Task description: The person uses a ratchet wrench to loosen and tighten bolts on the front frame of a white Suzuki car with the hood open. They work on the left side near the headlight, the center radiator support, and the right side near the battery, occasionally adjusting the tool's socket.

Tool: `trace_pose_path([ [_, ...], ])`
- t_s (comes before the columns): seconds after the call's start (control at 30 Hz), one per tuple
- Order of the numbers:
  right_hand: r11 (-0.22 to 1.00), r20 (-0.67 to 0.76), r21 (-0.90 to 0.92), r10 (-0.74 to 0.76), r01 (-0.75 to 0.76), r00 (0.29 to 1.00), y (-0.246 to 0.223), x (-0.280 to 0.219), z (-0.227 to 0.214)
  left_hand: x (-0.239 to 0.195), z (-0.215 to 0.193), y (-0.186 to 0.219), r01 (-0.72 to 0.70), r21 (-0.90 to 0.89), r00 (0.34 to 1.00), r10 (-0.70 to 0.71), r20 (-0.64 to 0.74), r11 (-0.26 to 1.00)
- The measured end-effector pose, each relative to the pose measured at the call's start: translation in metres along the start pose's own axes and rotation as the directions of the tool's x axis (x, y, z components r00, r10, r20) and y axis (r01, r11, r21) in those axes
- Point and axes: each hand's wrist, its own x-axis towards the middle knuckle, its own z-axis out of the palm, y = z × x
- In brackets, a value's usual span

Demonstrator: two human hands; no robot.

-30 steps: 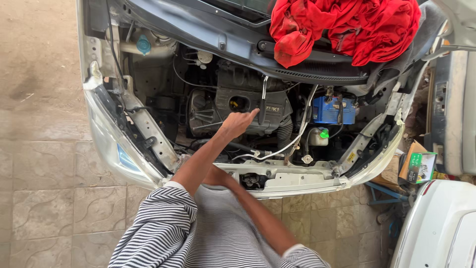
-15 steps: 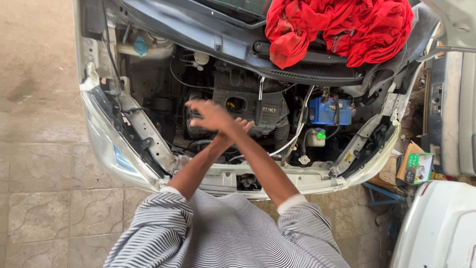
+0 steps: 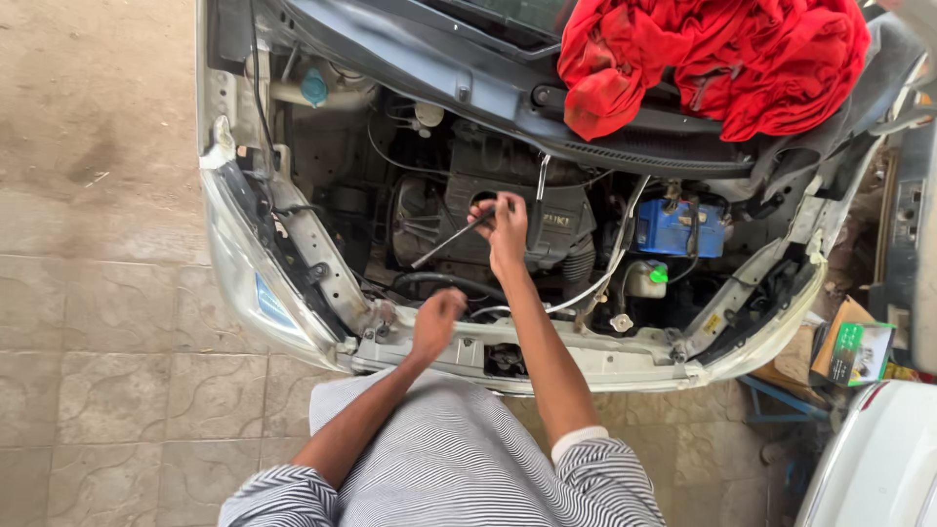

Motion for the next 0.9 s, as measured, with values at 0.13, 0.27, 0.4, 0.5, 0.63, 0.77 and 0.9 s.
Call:
trace_pose_path([
  [0.13, 0.982, -0.086, 0.187, 0.034, -0.017, 0.996, 0.038, -0.016, -0.019, 0.047, -0.012, 0.013, 0.382, -0.693, 0.844, -0.537, -0.007, 0.611],
  [0.27, 0.938, -0.058, 0.341, -0.048, 0.065, 0.997, 0.036, -0.028, -0.002, 0.085, -0.041, 0.066, 0.038, -0.764, 0.963, -0.229, -0.146, 0.644],
  [0.4, 0.911, 0.004, 0.387, -0.157, 0.144, 0.988, 0.001, -0.047, 0.023, 0.067, -0.069, 0.117, -0.061, -0.800, 0.983, -0.101, -0.150, 0.597],
  [0.5, 0.914, 0.085, 0.402, -0.093, 0.051, 0.992, -0.014, -0.082, 0.036, 0.039, -0.089, 0.139, -0.086, -0.799, 0.982, -0.082, -0.167, 0.596],
  [0.63, 0.999, 0.146, 0.029, 0.033, -0.037, 0.989, -0.020, -0.134, 0.037, -0.002, -0.118, 0.137, -0.058, -0.789, 0.987, -0.086, -0.139, 0.611],
  [0.77, 0.922, 0.167, -0.364, 0.206, -0.134, 0.964, -0.011, -0.166, 0.028, -0.028, -0.147, 0.118, 0.035, -0.677, 0.997, -0.075, -0.030, 0.735],
  [0.9, 0.725, 0.108, -0.628, 0.442, -0.284, 0.891, 0.009, -0.180, 0.013, -0.033, -0.165, 0.095, 0.115, -0.610, 0.993, -0.079, 0.085, 0.784],
])
